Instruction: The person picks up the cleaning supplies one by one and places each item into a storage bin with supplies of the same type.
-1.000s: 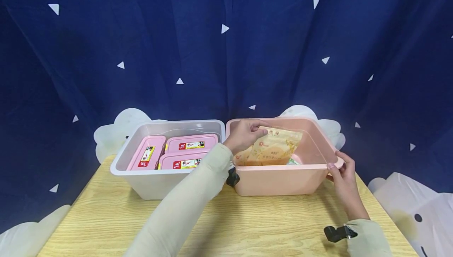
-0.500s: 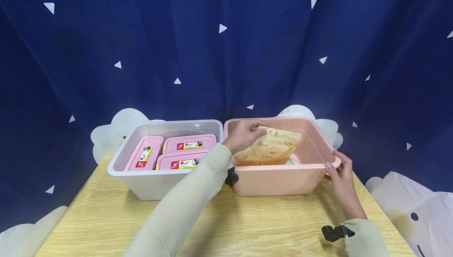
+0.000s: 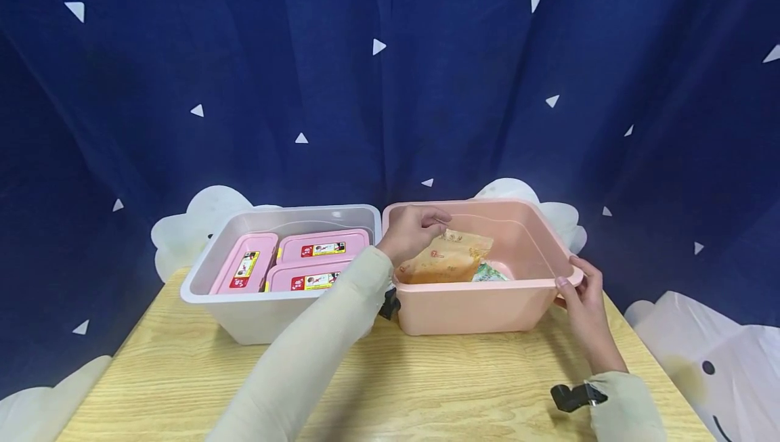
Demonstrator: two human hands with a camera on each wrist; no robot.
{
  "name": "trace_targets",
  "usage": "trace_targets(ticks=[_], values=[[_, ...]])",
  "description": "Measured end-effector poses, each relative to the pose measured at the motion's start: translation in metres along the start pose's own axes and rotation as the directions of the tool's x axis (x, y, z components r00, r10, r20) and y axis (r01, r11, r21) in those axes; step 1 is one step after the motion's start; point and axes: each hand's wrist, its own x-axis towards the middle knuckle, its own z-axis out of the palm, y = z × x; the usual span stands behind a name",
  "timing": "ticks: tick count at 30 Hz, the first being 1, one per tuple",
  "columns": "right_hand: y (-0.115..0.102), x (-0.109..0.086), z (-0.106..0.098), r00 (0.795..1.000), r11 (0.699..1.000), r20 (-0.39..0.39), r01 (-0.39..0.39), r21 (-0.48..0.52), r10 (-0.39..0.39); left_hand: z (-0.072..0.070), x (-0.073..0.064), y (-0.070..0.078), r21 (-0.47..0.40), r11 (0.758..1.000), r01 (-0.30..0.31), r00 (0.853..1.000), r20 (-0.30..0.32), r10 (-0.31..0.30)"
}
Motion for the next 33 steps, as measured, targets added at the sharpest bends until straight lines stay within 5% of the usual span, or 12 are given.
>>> trace_targets(ticks=[8, 20, 23, 29, 33], values=[[0.001, 0.0, 0.003, 1.0, 1.0, 0.002, 0.012, 0.025, -0.012, -0.006, -0.007, -0.006, 0.269, 0.96, -0.08, 0.995, -0.041, 0.095], [0.001, 0.002, 0.002, 1.0, 1.0, 0.015, -0.001, -0.002, 0.001, -0.028, -0.033, -0.002, 0.446, 0.868, -0.217, 0.976, 0.123, 0.181], [0.001, 0.002, 0.002, 1.0, 1.0, 0.018, -0.007, -0.028, 0.008, -0.033, -0.049, 0.003, 0.472, 0.832, -0.291, 0.956, 0.167, 0.24], [0.0, 0.002, 0.002, 1.0, 1.0, 0.018, 0.004, 0.006, -0.004, -0.034, -0.086, 0.011, 0.514, 0.723, -0.462, 0.887, 0.266, 0.378], [0.001, 0.001, 0.002, 1.0, 0.998, 0.002, 0.015, 0.06, -0.015, -0.032, -0.111, 0.012, 0.507, 0.688, -0.519, 0.854, 0.314, 0.414]])
